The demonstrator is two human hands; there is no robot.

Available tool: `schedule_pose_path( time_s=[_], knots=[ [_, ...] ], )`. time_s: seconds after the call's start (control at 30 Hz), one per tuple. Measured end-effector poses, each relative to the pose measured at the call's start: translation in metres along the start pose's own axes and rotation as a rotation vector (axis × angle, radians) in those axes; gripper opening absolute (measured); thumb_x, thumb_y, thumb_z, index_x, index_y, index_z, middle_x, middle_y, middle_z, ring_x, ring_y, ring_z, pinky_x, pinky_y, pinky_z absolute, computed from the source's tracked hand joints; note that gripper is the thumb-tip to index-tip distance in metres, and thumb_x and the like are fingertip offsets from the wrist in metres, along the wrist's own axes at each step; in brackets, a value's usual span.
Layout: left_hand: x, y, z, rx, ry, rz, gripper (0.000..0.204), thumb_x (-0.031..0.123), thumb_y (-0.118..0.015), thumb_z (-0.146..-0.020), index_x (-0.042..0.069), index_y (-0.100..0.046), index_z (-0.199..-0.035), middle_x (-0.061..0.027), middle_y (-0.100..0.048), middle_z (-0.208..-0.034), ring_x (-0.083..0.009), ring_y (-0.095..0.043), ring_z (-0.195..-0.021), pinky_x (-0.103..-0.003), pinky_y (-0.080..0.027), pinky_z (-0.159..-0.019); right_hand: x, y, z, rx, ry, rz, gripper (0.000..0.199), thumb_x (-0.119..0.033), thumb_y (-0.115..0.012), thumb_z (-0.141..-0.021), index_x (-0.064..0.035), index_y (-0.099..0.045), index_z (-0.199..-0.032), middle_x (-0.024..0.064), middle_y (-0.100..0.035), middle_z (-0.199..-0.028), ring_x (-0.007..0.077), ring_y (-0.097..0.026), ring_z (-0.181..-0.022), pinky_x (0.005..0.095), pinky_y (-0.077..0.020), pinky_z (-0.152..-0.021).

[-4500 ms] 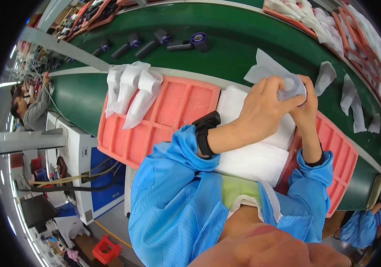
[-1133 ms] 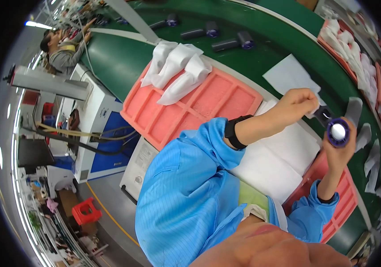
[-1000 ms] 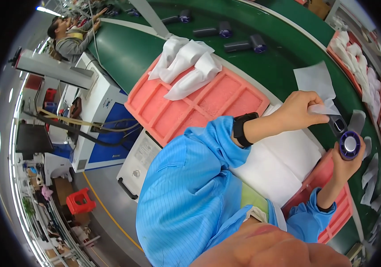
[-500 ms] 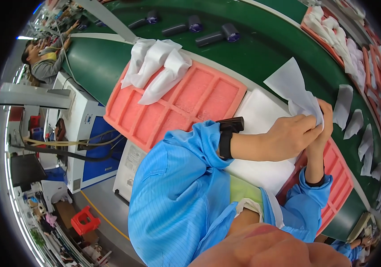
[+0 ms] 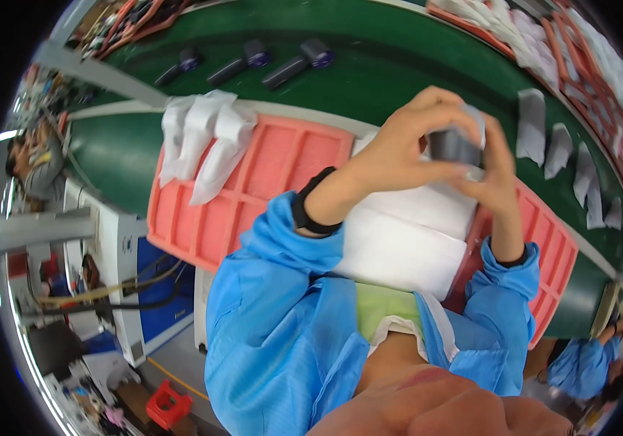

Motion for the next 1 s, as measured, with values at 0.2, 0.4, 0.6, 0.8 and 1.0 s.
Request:
schedule_pose_path(
  time_s=[0.2, 0.4, 0.6, 0.8, 1.0],
  knots=[
    [0.001, -0.004, 0.001, 0.058, -0.031, 0.004, 0.038, 0.017, -0.084, -0.063, 0.011, -0.067, -0.096, -0.0098, -0.050, -0.115, -0.0221, -0.053, -0.103, -0.033, -0.045, -0.081, 0.011, -0.001, 0.010, 0.002, 0.040, 0.230, 0.048, -0.007, -0.072, -0.073, -0.0027, -0.055, -0.118, 0.0083, -0.062, -0.110, 0.0181, -0.060, -0.096, 0.0329, -0.0485, -0.082],
    [0.008, -0.004, 0.015, 0.400, -0.095, -0.328, 0.025, 0.016, -0.083, -0.066, 0.010, -0.069, -0.086, -0.0077, -0.053, -0.114, -0.0212, -0.049, -0.108, -0.034, -0.040, -0.084, 0.023, 0.002, 0.009, 0.182, -0.069, 0.413, 0.029, -0.003, -0.071, -0.074, -0.0005, -0.063, -0.101, 0.0114, -0.068, -0.090, 0.0222, -0.066, -0.082, 0.0327, -0.0506, -0.073],
    [0.017, 0.003, 0.018, 0.349, -0.162, -0.654, 0.020, 0.018, -0.084, -0.063, 0.010, -0.069, -0.074, -0.0056, -0.053, -0.107, -0.0242, -0.049, -0.103, -0.036, -0.040, -0.082, 0.026, -0.003, 0.006, 0.128, -0.137, 0.289, 0.034, -0.004, -0.072, -0.075, -0.0003, -0.061, -0.107, 0.0092, -0.067, -0.095, 0.0175, -0.063, -0.085, 0.0303, -0.0493, -0.075],
    [-0.050, 0.040, 0.011, 0.345, 0.327, -0.068, 0.019, 0.018, -0.083, -0.062, 0.008, -0.069, -0.070, -0.0063, -0.055, -0.089, -0.0228, -0.055, -0.079, -0.033, -0.045, -0.068, 0.055, -0.019, 0.015, -0.219, -0.635, -0.254, 0.047, -0.013, -0.074, -0.076, 0.0010, -0.056, -0.117, 0.0021, -0.062, -0.101, 0.0120, -0.058, -0.090, 0.0261, -0.0456, -0.080],
    [-0.029, 0.035, 0.008, 0.307, 0.189, -0.423, 0.017, 0.019, -0.081, -0.067, 0.008, -0.072, -0.075, -0.0060, -0.057, -0.082, -0.0182, -0.056, -0.068, -0.029, -0.046, -0.062, 0.062, -0.015, 0.012, -0.165, -0.602, -0.170, 0.051, -0.018, -0.074, -0.076, 0.0015, -0.055, -0.118, 0.0014, -0.061, -0.100, 0.0110, -0.057, -0.087, 0.0243, -0.0448, -0.076]
  ],
)
Point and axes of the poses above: each hand's wrist, its own z-axis away from the middle knuckle, its own y-axis out of the back of the hand, x = y × z, the point moved 9 cm from there along -z, towards the middle knuckle
